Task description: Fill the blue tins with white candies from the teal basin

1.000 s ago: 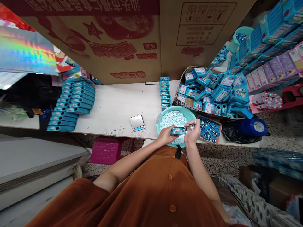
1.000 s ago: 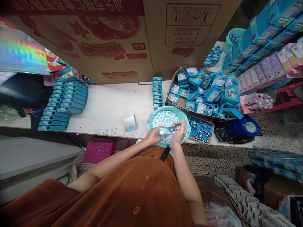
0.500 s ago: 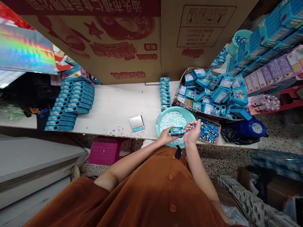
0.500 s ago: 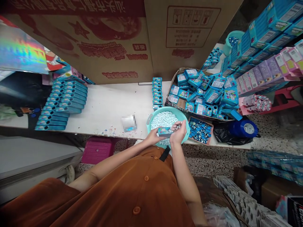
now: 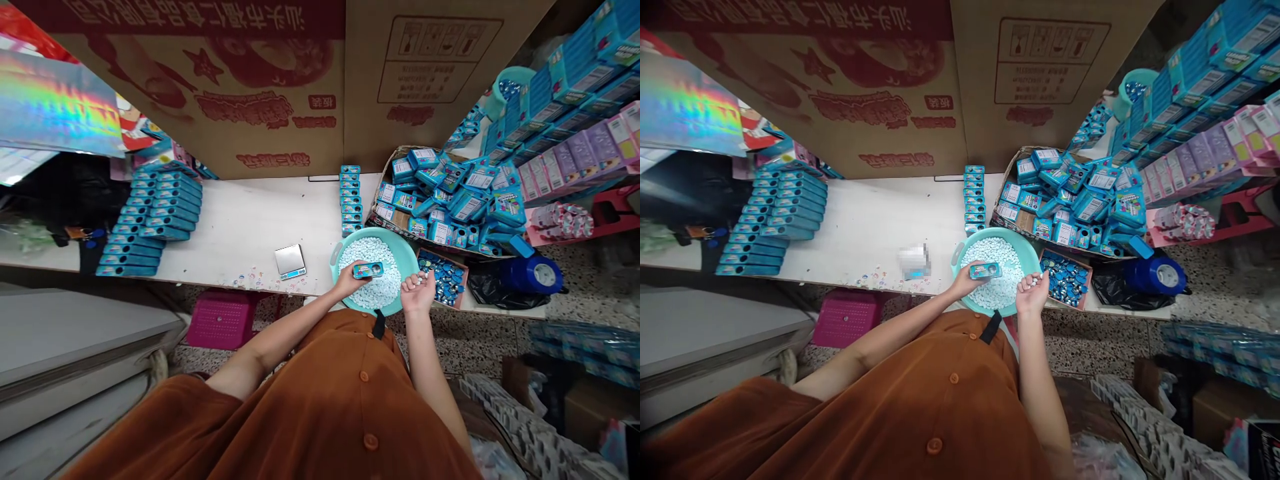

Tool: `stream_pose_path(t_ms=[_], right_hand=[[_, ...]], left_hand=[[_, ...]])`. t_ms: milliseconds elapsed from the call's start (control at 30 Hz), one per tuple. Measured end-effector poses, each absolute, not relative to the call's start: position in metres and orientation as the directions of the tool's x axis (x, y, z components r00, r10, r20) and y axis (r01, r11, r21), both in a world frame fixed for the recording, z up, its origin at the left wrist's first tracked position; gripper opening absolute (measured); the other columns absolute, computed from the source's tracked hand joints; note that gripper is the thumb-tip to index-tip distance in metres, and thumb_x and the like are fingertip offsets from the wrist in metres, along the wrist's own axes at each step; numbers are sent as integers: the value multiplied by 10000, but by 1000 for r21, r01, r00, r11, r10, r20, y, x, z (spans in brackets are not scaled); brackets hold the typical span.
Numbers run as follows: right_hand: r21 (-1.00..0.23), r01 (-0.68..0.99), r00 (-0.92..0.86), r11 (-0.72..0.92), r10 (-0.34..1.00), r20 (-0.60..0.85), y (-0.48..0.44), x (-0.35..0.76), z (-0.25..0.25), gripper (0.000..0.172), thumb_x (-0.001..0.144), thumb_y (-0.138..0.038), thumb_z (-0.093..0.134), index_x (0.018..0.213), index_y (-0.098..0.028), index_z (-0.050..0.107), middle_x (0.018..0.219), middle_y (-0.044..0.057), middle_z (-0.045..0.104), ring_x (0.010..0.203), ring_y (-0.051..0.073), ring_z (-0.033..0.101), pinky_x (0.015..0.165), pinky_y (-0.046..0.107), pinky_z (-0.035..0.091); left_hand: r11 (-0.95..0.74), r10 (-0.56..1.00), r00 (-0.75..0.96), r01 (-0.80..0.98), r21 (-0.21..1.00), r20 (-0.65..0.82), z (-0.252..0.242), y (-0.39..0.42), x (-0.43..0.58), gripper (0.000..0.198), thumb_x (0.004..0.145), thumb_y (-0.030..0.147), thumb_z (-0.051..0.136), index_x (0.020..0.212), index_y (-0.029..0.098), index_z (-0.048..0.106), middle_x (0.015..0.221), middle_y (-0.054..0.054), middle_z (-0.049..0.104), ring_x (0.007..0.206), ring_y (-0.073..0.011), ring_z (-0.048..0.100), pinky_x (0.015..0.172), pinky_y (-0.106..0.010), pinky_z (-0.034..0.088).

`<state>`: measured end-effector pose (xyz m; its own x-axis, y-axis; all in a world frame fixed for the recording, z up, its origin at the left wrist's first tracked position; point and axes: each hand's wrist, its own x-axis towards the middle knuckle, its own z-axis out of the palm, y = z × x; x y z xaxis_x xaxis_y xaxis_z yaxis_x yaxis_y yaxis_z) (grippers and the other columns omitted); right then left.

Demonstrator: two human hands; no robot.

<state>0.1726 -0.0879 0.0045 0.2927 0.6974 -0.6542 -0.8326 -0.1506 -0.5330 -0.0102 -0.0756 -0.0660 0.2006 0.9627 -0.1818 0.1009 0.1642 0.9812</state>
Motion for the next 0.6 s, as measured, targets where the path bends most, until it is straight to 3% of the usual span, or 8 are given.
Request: stream_pose_path(t_ms=[167, 233, 367, 500, 600], right_hand=[[-579, -791, 308, -196, 691, -654, -93, 177, -2, 333, 806, -478, 505, 656, -205, 390, 453, -101, 354, 359, 45, 317, 375, 179, 234], [-596, -769, 308, -230, 685, -661, -94, 177, -5, 341, 787, -494, 528, 666, -201, 400, 457, -102, 368, 360, 41, 323, 375, 174, 239], [-640, -701, 309, -315, 675, -670, -96, 174, -15, 370, 744, -536, 565, 708, -189, 441, 489, -101, 404, 370, 29, 333, 378, 161, 258], [-645, -651, 317, -400, 629, -710, -99, 167, -28, 365, 706, -520, 602, 740, -177, 481, 513, -94, 418, 380, 25, 345, 370, 156, 262], [-633, -633, 309, -445, 605, -734, -99, 160, -36, 355, 693, -506, 614, 741, -174, 499, 521, -85, 430, 387, 28, 357, 365, 157, 269]], left_hand=[[115, 959, 240, 164, 980, -153, -66, -75, -14, 410, 649, 267, 735, 1023, 169, 602, 1045, -69, 657, 1005, -216, 612, 907, -349, 466], [142, 967, 178, 209, 968, -181, -63, -76, -19, 426, 645, 281, 738, 1029, 166, 594, 1042, -72, 652, 1001, -214, 611, 907, -362, 469], [91, 994, 27, 305, 948, -103, -55, -73, -44, 477, 632, 361, 749, 1039, 168, 592, 1086, -81, 619, 1049, -219, 581, 935, -368, 455], [232, 957, -267, 456, 859, -116, -56, -45, -87, 469, 644, 416, 734, 1025, 178, 600, 989, -68, 635, 951, -206, 601, 845, -322, 484], [279, 940, -327, 580, 766, -95, -69, -12, -120, 431, 656, 379, 732, 1031, 200, 614, 965, -65, 646, 946, -212, 591, 819, -305, 478]])
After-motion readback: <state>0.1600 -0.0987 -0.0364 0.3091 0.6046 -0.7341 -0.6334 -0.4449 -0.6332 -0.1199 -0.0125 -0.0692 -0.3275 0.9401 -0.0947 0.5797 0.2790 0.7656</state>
